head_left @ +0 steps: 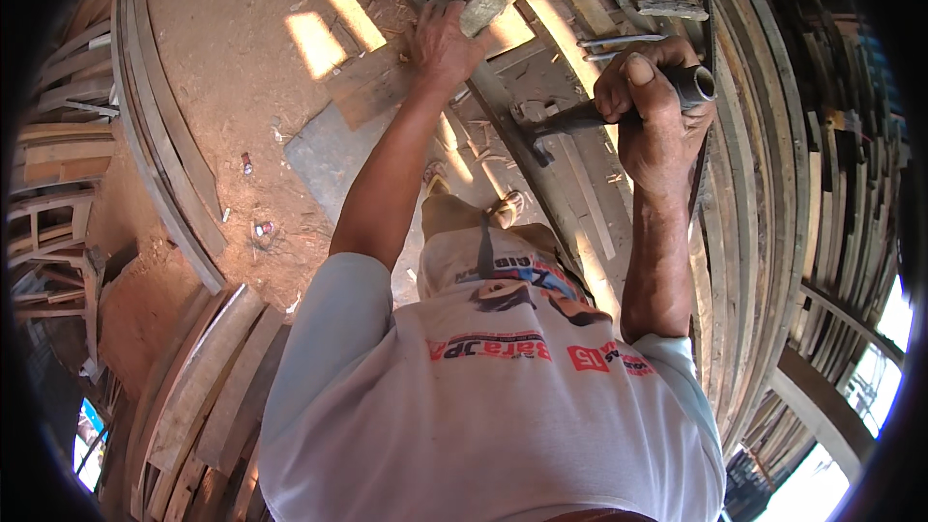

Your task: The person uses a hammer to strike small wooden blocks placed on a stack of wooden planks. The person repeatedly positions the blocks and hammers them, moving along the stack of planks.

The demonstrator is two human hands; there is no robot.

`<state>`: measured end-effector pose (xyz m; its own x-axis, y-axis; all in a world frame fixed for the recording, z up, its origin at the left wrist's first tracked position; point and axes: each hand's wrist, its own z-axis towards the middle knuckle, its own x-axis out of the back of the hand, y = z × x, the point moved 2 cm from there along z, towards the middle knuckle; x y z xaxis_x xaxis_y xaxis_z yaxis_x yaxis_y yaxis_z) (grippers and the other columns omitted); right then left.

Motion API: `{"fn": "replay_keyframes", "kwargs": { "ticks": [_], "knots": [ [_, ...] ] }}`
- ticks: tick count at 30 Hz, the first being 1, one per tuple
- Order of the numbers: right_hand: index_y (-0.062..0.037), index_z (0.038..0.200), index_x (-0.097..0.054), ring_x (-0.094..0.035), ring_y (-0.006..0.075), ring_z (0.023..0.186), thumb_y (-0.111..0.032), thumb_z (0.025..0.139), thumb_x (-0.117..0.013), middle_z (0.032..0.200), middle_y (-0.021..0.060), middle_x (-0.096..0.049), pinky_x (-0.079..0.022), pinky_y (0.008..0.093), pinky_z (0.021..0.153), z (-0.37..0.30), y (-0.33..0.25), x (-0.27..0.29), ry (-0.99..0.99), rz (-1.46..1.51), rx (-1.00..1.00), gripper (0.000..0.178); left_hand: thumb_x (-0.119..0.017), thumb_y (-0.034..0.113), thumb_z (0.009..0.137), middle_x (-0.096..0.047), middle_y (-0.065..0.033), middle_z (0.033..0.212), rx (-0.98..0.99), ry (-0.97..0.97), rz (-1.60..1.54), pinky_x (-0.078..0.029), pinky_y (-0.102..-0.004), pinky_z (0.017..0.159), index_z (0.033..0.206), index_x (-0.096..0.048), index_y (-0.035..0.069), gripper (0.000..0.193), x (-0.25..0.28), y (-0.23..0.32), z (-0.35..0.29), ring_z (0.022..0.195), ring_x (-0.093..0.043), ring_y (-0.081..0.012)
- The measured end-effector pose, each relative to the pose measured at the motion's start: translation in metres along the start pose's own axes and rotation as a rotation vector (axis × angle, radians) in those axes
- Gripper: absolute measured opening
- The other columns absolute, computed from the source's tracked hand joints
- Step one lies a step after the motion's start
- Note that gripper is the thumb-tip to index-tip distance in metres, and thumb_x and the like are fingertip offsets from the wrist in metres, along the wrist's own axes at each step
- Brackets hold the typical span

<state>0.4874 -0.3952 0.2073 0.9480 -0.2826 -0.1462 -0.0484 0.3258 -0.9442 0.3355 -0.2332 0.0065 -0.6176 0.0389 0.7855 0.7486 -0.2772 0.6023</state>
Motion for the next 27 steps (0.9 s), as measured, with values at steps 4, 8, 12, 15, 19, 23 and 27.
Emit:
{"fn": "replay_keyframes", "kwargs": {
  "ticks": [4, 8, 12, 15, 19, 23, 27],
  "knots": [
    [-0.0047, 0.08, -0.06, -0.054, 0.0068, 0.055, -0.02, 0.098, -0.074, 0.061, 0.0002, -0.059, -0.042, 0.0256, 0.05, 0.001, -0.001, -0.009, 0.077, -0.068, -0.017, 0.028, -0.084, 0.04, 0.079, -0.062, -0.027, 0.137, -0.074, 0.084, 0.07, -0.049, -0.0532, 0.108, 0.135, -0.064, 0.007, 0.068, -0.015, -0.006, 0.0, 0.135, -0.053, -0.0439],
    [-0.0084, 0.083, -0.054, -0.044, 0.0107, 0.053, -0.015, 0.099, -0.069, 0.063, 0.0017, -0.049, -0.037, 0.0281, 0.049, 0.019, 0.002, -0.014, 0.133, -0.121, -0.051, 0.023, -0.087, 0.036, 0.076, -0.065, -0.0244, 0.127, -0.035, -0.02, 0.099, -0.053, -0.0534, 0.102, 0.128, -0.065, 0.005, 0.065, -0.008, 0.003, -0.002, 0.125, -0.059, -0.0428],
    [-0.0077, 0.082, -0.049, -0.044, 0.013, 0.05, -0.019, 0.098, -0.069, 0.06, 0.0028, -0.047, -0.039, 0.031, 0.047, -0.034, -0.005, 0.061, 0.114, 0.294, 0.059, 0.028, -0.089, 0.033, 0.074, -0.065, -0.0241, 0.124, -0.094, 0.076, 0.129, -0.056, -0.0531, 0.097, 0.127, -0.063, 0.005, 0.065, -0.011, -0.008, 0.004, 0.119, -0.061, -0.0422],
    [-0.0084, 0.084, -0.047, -0.04, 0.0139, 0.051, -0.018, 0.1, -0.066, 0.063, 0.0061, -0.046, -0.039, 0.0323, 0.048, -0.028, -0.004, 0.063, 0.158, 0.291, 0.057, 0.027, -0.089, 0.032, 0.073, -0.064, -0.0241, 0.128, -0.1, 0.035, 0.09, -0.054, -0.0529, 0.1, 0.129, -0.063, 0.005, 0.067, -0.012, -0.004, 0.001, 0.123, -0.06, -0.0431],
    [-0.0088, 0.085, -0.048, -0.044, 0.0158, 0.051, -0.019, 0.099, -0.068, 0.064, 0.0071, -0.048, -0.04, 0.0337, 0.049, -0.07, -0.02, 0.071, 0.024, 0.384, 0.14, 0.027, -0.088, 0.032, 0.074, -0.061, -0.0246, 0.135, -0.049, 0.042, 0.082, -0.052, -0.052, 0.105, 0.135, -0.061, 0.006, 0.072, -0.008, -0.006, -0.003, 0.129, -0.057, -0.0447],
    [-0.008, 0.086, -0.05, -0.045, 0.0162, 0.049, -0.025, 0.098, -0.068, 0.061, 0.0045, -0.046, -0.038, 0.0343, 0.049, -0.104, -0.026, 0.114, 0.223, 0.346, 0.21, 0.027, -0.087, 0.035, 0.076, -0.061, -0.026, 0.139, -0.047, -0.022, 0.182, -0.052, -0.0501, 0.105, 0.14, -0.059, 0.007, 0.075, -0.011, 0.0, -0.001, 0.132, -0.056, -0.0436],
    [-0.0088, 0.087, -0.051, -0.044, 0.0148, 0.048, -0.028, 0.098, -0.065, 0.061, 0.0033, -0.045, -0.038, 0.0326, 0.051, -0.114, -0.032, 0.126, 0.338, 0.366, 0.229, 0.026, -0.087, 0.04, 0.079, -0.067, -0.0218, 0.133, 0.129, -0.201, -0.177, -0.054, -0.0446, 0.102, 0.142, -0.058, 0.005, 0.078, 0.026, 0.028, -0.012, 0.122, -0.065, -0.0355]
  ]
}}
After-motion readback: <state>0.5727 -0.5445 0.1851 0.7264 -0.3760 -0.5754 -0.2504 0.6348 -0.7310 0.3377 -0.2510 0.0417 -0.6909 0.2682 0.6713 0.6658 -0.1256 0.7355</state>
